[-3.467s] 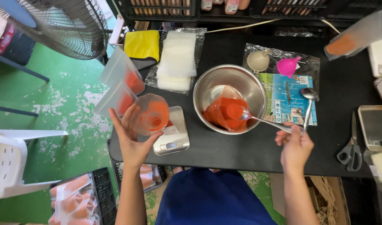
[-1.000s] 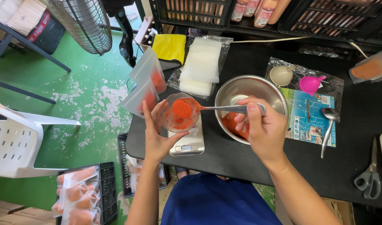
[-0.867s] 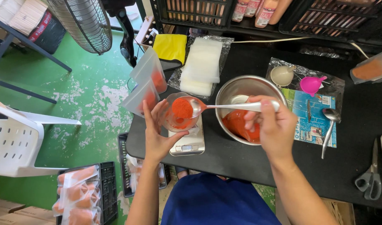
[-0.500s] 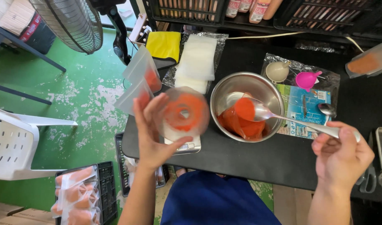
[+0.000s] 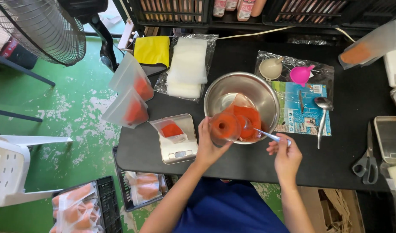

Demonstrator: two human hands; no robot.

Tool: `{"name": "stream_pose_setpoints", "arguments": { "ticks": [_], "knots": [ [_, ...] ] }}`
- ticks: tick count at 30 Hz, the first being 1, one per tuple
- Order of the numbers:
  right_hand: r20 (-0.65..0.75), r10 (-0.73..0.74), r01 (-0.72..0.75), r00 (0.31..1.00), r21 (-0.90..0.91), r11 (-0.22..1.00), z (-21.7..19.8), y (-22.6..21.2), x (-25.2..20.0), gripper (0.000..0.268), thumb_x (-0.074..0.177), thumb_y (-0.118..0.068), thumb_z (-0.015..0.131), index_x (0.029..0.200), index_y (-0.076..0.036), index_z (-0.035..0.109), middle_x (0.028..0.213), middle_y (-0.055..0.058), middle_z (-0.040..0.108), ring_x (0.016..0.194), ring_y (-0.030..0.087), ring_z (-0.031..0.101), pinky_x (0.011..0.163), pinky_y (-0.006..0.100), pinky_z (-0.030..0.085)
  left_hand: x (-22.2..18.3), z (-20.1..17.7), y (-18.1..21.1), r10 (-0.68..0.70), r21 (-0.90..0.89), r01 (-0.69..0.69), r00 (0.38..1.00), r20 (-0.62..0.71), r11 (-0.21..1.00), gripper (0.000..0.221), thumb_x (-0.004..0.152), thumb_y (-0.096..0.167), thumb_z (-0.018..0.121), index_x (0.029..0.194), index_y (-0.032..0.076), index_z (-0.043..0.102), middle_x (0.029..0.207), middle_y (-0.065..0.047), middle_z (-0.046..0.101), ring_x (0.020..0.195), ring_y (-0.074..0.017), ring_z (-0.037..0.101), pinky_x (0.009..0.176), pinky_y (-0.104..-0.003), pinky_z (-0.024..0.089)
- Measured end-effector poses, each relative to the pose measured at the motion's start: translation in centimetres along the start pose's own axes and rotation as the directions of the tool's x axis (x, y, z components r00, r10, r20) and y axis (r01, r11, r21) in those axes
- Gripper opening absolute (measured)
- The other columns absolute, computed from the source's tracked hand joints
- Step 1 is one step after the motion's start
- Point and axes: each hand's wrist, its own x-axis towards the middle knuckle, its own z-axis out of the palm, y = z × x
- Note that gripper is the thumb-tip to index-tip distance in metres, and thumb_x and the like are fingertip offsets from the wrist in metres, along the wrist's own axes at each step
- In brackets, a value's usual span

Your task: The person portions red sauce from a metal bowl into clear plastic bags, using a spoon to fill each bag and then placing the bag on a digital scale to check the weight.

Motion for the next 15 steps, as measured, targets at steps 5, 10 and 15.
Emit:
{"name": "stream_pose_setpoints", "arguments": {
  "ticks": [5,10,15],
  "knots": [
    [0.185,0.197,-0.139,0.963,-0.288,0.947,-0.5,-2.4,1.3,0.025,0.106,-0.008,0.055,0.125,0.005,0.066,0.099,0.029,0.07,0.076,0.031,0.072,0.061,0.036,0.062,0.2,-0.6,1.7,0.03,0.102,-0.039,0.996,0.084,0.994,0.134,0.062,0.023,0.098,0.161,0.0,0.01,0.15,-0.031,0.03,0.144,-0.0517,0.034,0.117,-0.06,0.036],
    [0.277,0.051,0.18,0.959,-0.744,0.643,1.0,-7.6,2.3,0.041,0.102,-0.027,0.064,0.136,-0.004,0.065,0.126,0.028,0.063,0.122,0.049,0.06,0.098,0.059,0.054,-2.5,-4.2,2.2,0.415,0.314,-0.374,0.907,-0.071,0.872,0.117,0.07,0.043,0.093,0.16,0.009,0.025,0.149,-0.029,0.039,0.138,-0.0528,0.044,0.116,-0.062,0.036],
    [0.435,-0.137,0.404,0.89,-0.614,0.678,6.3,-12.6,1.6,0.043,0.099,-0.032,0.065,0.139,-0.016,0.065,0.13,0.019,0.06,0.123,0.042,0.058,0.1,0.054,0.05,-2.7,-10.8,-0.9,0.244,0.341,-0.068,0.828,-0.505,0.938,0.073,0.093,0.022,0.069,0.152,0.001,0.032,0.152,-0.022,0.03,0.145,-0.0455,0.029,0.121,-0.057,0.025]
  ]
}}
